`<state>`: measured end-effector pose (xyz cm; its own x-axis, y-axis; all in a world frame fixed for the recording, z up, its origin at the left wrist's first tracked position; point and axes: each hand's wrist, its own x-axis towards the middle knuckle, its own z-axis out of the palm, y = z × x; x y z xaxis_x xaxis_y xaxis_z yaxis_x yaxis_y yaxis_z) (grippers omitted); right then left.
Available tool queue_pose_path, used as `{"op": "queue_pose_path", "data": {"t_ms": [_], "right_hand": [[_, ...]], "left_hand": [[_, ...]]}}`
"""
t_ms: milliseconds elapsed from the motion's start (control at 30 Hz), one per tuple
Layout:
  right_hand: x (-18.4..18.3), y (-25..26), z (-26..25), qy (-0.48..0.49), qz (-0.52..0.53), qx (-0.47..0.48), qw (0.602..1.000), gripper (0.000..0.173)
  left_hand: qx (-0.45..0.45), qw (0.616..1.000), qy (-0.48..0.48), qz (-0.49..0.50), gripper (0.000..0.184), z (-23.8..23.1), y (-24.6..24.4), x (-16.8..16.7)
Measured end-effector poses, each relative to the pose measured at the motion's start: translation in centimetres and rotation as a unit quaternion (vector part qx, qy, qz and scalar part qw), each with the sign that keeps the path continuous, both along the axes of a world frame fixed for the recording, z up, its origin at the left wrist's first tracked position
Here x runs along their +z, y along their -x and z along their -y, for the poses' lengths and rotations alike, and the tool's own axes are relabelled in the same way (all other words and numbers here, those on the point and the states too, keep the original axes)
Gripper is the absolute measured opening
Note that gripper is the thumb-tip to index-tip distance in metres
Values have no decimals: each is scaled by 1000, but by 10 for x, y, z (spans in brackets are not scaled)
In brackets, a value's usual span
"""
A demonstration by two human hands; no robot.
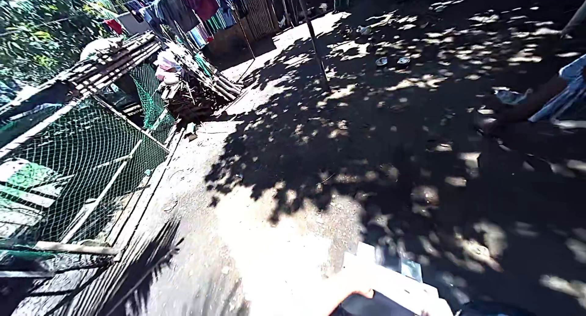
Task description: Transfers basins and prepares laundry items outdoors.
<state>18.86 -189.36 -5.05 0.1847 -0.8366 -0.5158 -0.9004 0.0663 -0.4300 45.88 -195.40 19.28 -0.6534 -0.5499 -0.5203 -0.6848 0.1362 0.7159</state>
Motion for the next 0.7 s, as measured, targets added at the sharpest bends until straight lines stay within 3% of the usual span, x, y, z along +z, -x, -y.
{"op": "queue_pose_path", "data": {"t_ms": [67, 100, 133, 200, 300, 367, 467, 600, 700], "right_hand": [[-5, -23, 28, 12, 7, 34, 999, 42], [-14, -32, 40, 53, 21, 40, 998, 42], [-21, -43, 54, 71, 26, 40, 996, 43], [-26, -66, 88, 61, 18, 41, 997, 42], [-3, -93, 128, -12, 29, 51, 998, 41], [15, -102, 152, -40, 31, 41, 998, 41], [41, -106, 187, -43, 48, 62, 996, 41], [23, -90, 224, 53, 83, 76, 992, 39], [16, -66, 254, 92, 107, 75, 987, 47]], "left_hand": [[-88, 977, -50, 185, 38, 33, 8, 64], [-104, 966, -56, 229, 39, 42, 7, 72], [-100, 961, -48, 254, 39, 51, 3, 62], [-66, 954, -22, 290, 40, 71, -7, 9], [-119, 941, 71, 308, 40, 116, -35, -122], [-174, 923, 142, 314, 41, 146, -49, -169], [-180, 912, 184, 318, 41, 179, -50, -166], [-163, 915, 186, 320, 42, 215, -30, -148], [-159, 919, 203, 298, 44, 246, -9, -158]]}}
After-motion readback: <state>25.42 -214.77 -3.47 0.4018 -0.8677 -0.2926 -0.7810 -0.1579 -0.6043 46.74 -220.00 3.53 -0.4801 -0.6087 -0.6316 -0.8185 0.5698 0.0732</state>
